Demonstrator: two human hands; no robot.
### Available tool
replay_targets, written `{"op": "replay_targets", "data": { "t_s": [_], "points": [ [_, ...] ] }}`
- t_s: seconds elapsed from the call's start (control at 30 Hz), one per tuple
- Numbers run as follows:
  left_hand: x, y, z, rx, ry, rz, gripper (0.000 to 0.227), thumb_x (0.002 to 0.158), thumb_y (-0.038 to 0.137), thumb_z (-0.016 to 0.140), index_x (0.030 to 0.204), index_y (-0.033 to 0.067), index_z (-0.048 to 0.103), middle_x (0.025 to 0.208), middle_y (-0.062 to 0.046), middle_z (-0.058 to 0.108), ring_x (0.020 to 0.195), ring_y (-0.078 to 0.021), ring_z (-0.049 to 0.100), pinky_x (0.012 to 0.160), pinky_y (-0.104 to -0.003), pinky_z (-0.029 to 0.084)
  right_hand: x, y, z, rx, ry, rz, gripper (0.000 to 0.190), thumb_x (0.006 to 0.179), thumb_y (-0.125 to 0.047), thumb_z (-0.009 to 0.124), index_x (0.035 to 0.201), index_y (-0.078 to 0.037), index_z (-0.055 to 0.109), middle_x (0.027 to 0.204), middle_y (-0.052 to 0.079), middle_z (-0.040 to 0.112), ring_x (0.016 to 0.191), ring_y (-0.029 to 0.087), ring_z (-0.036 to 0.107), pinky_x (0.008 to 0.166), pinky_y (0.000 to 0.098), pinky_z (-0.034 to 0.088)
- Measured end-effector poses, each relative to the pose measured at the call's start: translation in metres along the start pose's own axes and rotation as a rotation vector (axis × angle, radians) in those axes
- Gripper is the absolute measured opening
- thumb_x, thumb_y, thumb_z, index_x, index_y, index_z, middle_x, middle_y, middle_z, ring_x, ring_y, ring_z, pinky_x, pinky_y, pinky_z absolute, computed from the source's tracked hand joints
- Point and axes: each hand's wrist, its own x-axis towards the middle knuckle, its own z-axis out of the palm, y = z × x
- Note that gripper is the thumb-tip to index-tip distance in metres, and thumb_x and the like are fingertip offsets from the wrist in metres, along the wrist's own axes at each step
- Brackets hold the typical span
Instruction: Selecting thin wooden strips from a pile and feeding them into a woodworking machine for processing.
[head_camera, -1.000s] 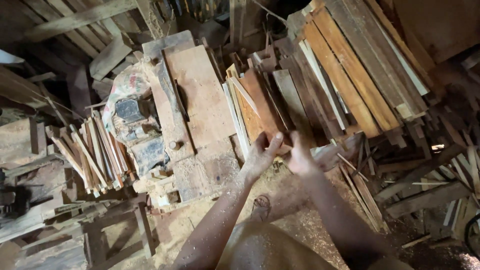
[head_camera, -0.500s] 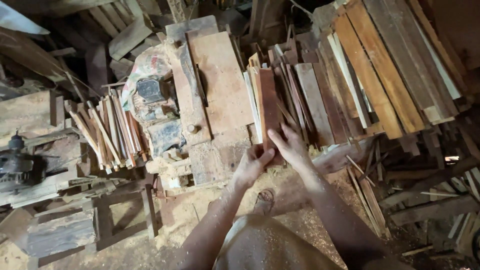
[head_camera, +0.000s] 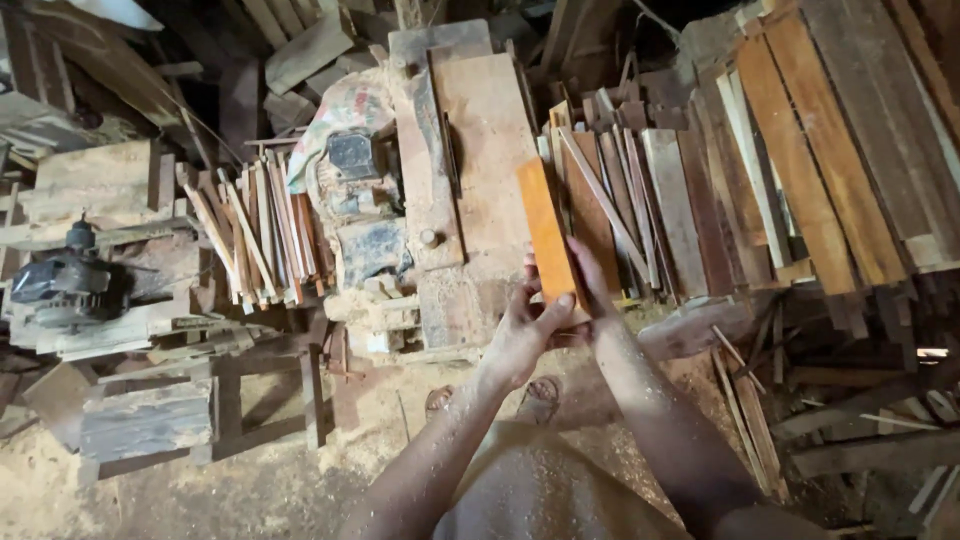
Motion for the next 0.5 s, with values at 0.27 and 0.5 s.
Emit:
{"op": "replay_targets", "data": {
  "t_s": [0.27, 0.5],
  "points": [
    [-0.003, 0.012, -0.015, 0.251, 0.142, 0.013, 0.091, 0.080, 0.018, 0.088, 0.146, -0.0106, 0.032, 0.091, -0.026, 0.066, 0.065, -0.0303, 0.073, 0.055, -0.037, 0.066, -0.091, -0.030, 0.093, -0.102, 0.294, -0.010, 0.081, 0.082, -0.057, 0.076, 0.143, -0.007, 0.053, 0.142, 0.011, 0.054, 0.128, 0.023, 0.049, 0.110, 0.0367, 0.037],
    [-0.017, 0.022, -0.016, 0.445, 0.191, 0.010, 0.105, 0.076, 0.024, 0.090, 0.154, -0.0072, 0.027, 0.102, -0.031, 0.064, 0.084, -0.0318, 0.074, 0.059, -0.030, 0.063, -0.072, -0.015, 0.071, -0.248, 0.328, -0.010, 0.102, 0.085, -0.056, 0.077, 0.164, -0.015, 0.027, 0.173, 0.011, 0.015, 0.159, 0.027, 0.012, 0.129, 0.0412, 0.013]
  ]
}}
